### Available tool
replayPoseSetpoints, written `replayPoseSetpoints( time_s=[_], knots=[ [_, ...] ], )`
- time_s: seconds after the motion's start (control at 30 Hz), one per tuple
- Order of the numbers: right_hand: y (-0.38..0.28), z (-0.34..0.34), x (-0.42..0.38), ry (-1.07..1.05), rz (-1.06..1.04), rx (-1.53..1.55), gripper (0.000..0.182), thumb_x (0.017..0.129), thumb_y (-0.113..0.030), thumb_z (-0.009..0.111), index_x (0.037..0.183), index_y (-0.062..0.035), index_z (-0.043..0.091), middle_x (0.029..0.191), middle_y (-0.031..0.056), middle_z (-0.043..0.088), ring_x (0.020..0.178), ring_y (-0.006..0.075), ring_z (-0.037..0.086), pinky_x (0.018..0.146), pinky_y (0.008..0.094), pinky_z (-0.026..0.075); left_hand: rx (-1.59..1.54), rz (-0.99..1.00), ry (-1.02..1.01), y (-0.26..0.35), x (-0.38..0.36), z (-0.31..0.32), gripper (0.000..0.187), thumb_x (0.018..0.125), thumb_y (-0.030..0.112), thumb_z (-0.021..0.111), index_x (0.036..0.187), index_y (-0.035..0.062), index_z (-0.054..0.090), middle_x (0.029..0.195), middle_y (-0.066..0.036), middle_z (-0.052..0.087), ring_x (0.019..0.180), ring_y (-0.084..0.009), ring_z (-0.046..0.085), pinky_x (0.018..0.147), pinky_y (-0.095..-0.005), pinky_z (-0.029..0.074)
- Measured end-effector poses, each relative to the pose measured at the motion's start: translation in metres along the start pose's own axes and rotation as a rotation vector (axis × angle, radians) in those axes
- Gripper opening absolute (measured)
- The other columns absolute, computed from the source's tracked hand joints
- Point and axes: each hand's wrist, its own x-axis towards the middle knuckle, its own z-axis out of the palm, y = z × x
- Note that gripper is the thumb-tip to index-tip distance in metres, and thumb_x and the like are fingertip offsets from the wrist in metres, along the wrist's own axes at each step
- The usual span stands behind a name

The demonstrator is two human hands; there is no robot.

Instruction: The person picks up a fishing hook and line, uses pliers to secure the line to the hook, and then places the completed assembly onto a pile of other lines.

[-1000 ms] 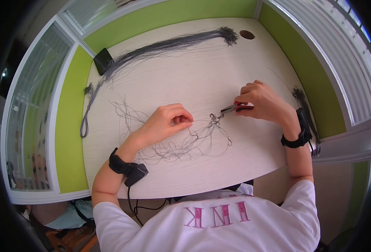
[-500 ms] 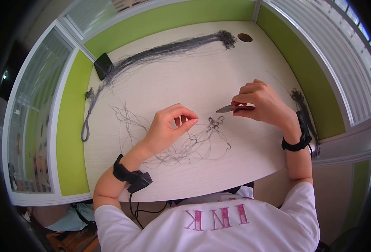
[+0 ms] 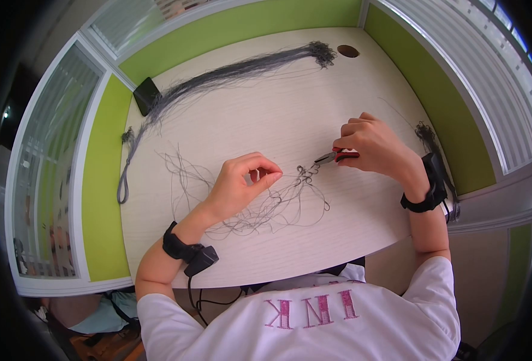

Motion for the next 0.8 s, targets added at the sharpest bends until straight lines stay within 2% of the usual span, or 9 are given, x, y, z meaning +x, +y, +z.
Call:
replayPoseSetpoints(
  time_s=[0.27,0.37,0.47,0.53,0.63,0.8],
  knots=[
    [-0.002,-0.002,0.001,0.047,-0.077,-0.069,0.026,0.064,-0.02,0.083,0.084,-0.0097,0.07,0.073,-0.0006,0.063,0.074,0.0177,0.06,0.077,0.032,0.046,-0.019,-0.03,0.0,-0.001,0.0,0.0,0.006,0.088,0.007,0.068,0.089,0.0012,0.069,0.083,-0.002,0.067,0.07,-0.008,0.055,0.064,-0.0219,0.044],
    [-0.003,-0.005,0.002,0.169,-0.097,-0.031,0.021,0.065,-0.021,0.082,0.08,-0.0108,0.071,0.072,-0.0011,0.063,0.073,0.0176,0.06,0.076,0.0314,0.046,-0.028,-0.035,0.001,0.0,-0.001,-0.001,0.006,0.089,0.007,0.067,0.091,0.0016,0.069,0.086,-0.002,0.067,0.073,-0.0078,0.056,0.065,-0.0219,0.045],
    [-0.01,-0.012,0.004,0.203,-0.09,0.018,0.022,0.066,-0.02,0.081,0.082,-0.0102,0.07,0.073,-0.0013,0.064,0.072,0.0175,0.06,0.074,0.031,0.046,-0.101,-0.085,0.041,0.0,0.0,0.001,0.009,0.09,0.007,0.066,0.097,0.0023,0.068,0.092,-0.003,0.067,0.079,-0.0075,0.057,0.07,-0.0216,0.046],
    [-0.016,-0.013,0.006,0.301,-0.126,0.033,0.023,0.066,-0.019,0.081,0.083,-0.0103,0.069,0.074,-0.0017,0.063,0.072,0.0167,0.06,0.072,0.0304,0.046,-0.241,-0.123,0.02,0.001,-0.001,0.004,0.014,0.091,0.008,0.065,0.104,0.0017,0.066,0.1,-0.004,0.066,0.088,-0.0079,0.059,0.077,-0.0217,0.047],
    [-0.023,-0.012,0.008,0.373,-0.135,0.012,0.024,0.065,-0.019,0.082,0.084,-0.0105,0.069,0.073,-0.0018,0.062,0.071,0.016,0.059,0.071,0.0301,0.046,-0.367,-0.219,-0.013,0.008,-0.002,0.008,0.017,0.092,0.009,0.064,0.107,-0.0002,0.064,0.102,-0.005,0.066,0.092,-0.0086,0.059,0.081,-0.0225,0.048],
    [-0.034,-0.01,0.01,0.434,-0.147,0.006,0.025,0.065,-0.019,0.082,0.084,-0.0108,0.069,0.073,-0.0022,0.061,0.07,0.0154,0.058,0.07,0.0299,0.045,-0.397,-0.234,0.005,0.006,-0.003,0.01,0.017,0.093,0.008,0.063,0.107,-0.002,0.063,0.103,-0.007,0.066,0.094,-0.0095,0.06,0.083,-0.0237,0.049]
  ],
)
